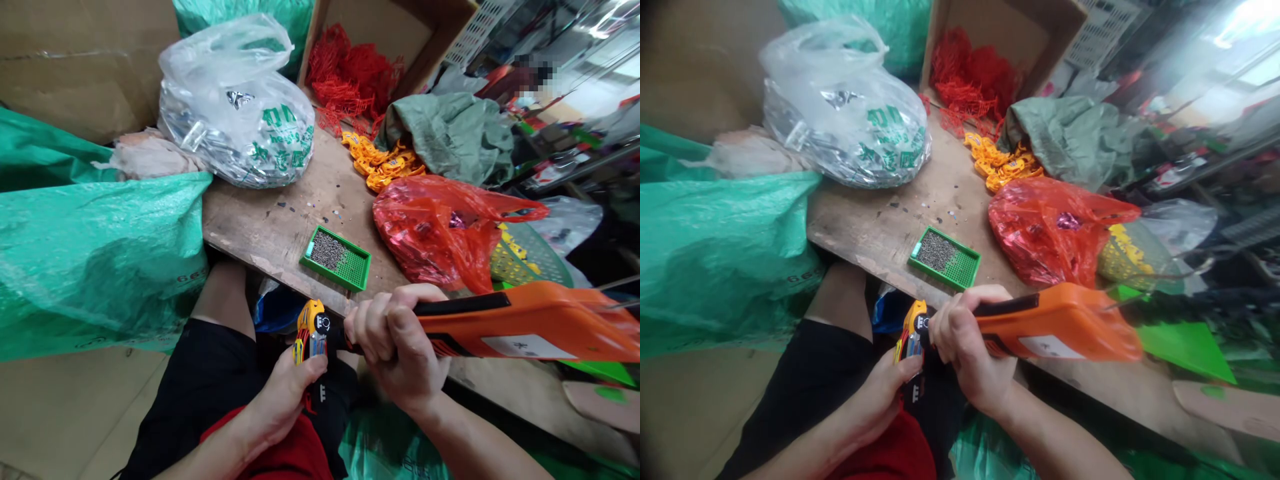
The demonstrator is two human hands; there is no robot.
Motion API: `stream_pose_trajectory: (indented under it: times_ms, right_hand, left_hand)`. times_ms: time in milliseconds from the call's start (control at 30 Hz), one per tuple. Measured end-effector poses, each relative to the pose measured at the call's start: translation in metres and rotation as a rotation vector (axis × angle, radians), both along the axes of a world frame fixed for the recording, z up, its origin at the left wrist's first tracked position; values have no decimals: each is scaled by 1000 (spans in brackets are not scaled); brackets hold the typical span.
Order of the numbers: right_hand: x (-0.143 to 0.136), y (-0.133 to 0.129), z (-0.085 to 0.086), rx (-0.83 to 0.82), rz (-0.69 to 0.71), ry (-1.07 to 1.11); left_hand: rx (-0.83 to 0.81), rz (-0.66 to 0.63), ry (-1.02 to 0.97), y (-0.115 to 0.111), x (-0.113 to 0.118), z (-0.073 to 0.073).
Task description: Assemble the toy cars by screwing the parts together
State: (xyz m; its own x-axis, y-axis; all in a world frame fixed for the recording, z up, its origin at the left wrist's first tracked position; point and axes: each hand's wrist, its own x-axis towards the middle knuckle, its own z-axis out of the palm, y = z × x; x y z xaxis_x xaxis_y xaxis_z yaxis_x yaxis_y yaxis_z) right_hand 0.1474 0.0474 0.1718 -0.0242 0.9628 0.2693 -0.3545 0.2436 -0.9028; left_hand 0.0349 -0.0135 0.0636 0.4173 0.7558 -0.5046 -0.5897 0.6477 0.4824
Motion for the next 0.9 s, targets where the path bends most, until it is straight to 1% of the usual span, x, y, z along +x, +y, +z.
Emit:
stream_pose_trajectory:
  times_ms: [133,300,400,567,733,833,900]
  right_hand:
    - [0,1,0,7,-8,-6]
    - [0,1,-1,7,-17,-20]
    - [-1,1,-2,-16,-24,-24]
    - [-1,1,-3,-46,-49,-38]
    - [-2,3,-3,-42,-85,-68]
    - [-5,4,-3,-36,-104,-65]
    - [-6,5,-4,-57,-90,-35]
  left_hand:
    - [13,-5,-10,0,1,-1]
    - [22,-4,-13,1,0,1]
    - [20,-5,-9,0,-1,1]
    - [64,17,7,0,1,-1]
    - [-30,11,-18,0,4,-1]
    - [-41,13,-14,0,5,1]
    - [-43,19,-11,1,4,3]
